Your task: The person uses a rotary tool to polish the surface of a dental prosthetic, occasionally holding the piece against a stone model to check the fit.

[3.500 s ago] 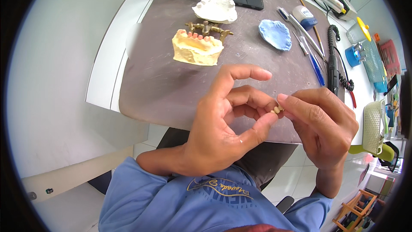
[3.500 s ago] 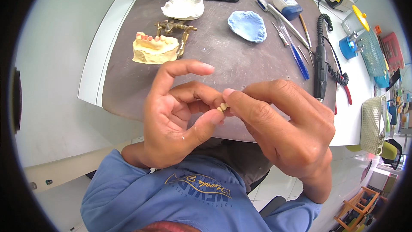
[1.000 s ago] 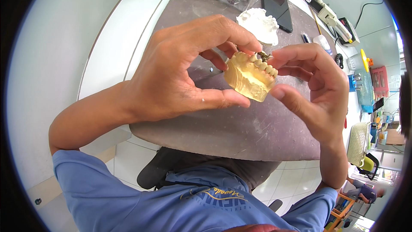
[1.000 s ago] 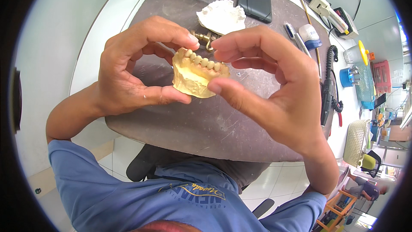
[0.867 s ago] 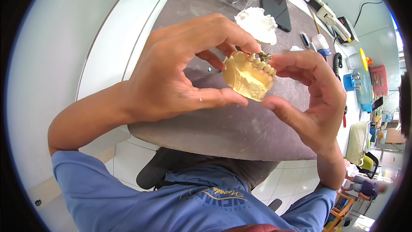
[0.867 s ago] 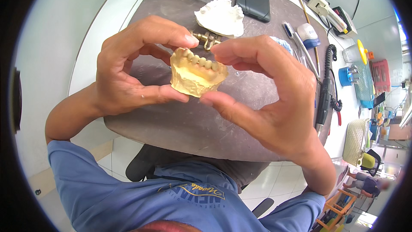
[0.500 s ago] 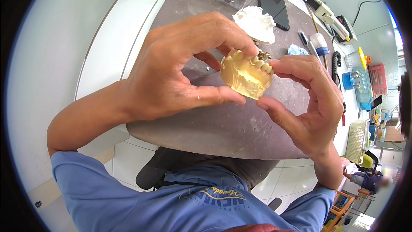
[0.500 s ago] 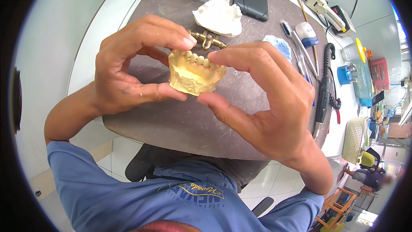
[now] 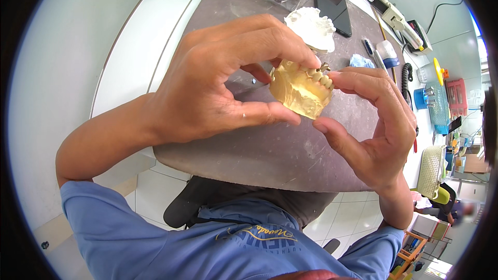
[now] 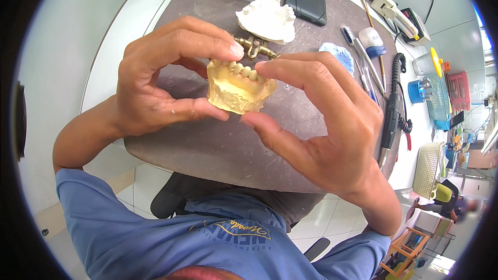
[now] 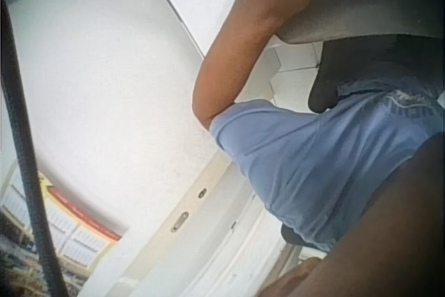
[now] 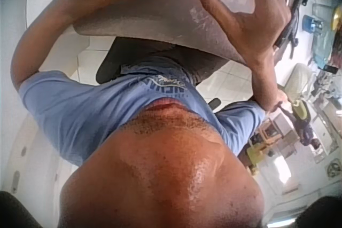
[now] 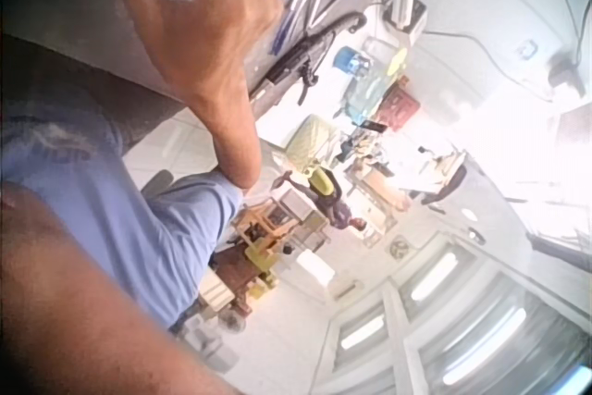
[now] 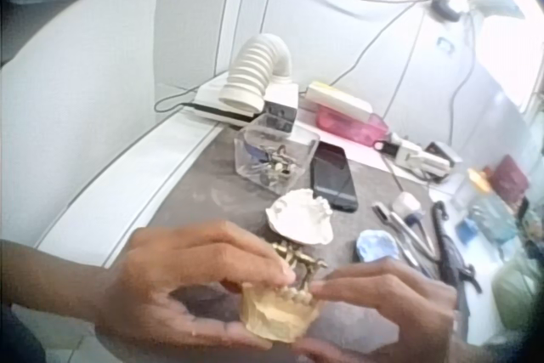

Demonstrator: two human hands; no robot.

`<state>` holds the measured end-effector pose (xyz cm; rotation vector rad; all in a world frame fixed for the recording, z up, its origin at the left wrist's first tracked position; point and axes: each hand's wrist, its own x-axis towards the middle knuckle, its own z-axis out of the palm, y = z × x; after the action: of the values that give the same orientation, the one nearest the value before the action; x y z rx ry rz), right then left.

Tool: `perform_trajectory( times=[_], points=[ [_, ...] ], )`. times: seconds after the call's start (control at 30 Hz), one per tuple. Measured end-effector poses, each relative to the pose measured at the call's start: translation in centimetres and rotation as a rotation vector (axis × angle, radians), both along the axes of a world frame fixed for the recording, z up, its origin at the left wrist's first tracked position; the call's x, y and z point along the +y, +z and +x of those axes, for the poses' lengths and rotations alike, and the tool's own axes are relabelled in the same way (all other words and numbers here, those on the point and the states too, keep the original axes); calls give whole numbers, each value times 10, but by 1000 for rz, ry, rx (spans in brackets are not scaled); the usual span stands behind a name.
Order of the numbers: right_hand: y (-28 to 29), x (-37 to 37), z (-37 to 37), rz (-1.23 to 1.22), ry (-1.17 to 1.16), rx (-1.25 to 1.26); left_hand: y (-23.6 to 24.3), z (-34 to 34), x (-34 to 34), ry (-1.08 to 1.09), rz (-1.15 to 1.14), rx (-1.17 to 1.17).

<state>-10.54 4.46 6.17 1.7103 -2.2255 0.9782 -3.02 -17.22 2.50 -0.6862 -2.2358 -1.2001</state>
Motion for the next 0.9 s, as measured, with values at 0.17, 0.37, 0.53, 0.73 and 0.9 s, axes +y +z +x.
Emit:
perform_trajectory(
  times=[0.17,0.37,0.53,0.73,0.9],
  points=[
    [-1,0,4,13,-38,20,-1,1,-1,3,2,-16],
    [0,0,3,16,-33,40,-1,-1,-1,-7,22,-14],
    [0,0,5,27,-52,53,0,-1,-2,-18,3,-10],
    [2,1,4,40,-32,102,-1,0,-1,-27,22,-10],
    [-6,-1,3,-36,-29,26,-2,0,2,-7,105,-55]
  ],
)
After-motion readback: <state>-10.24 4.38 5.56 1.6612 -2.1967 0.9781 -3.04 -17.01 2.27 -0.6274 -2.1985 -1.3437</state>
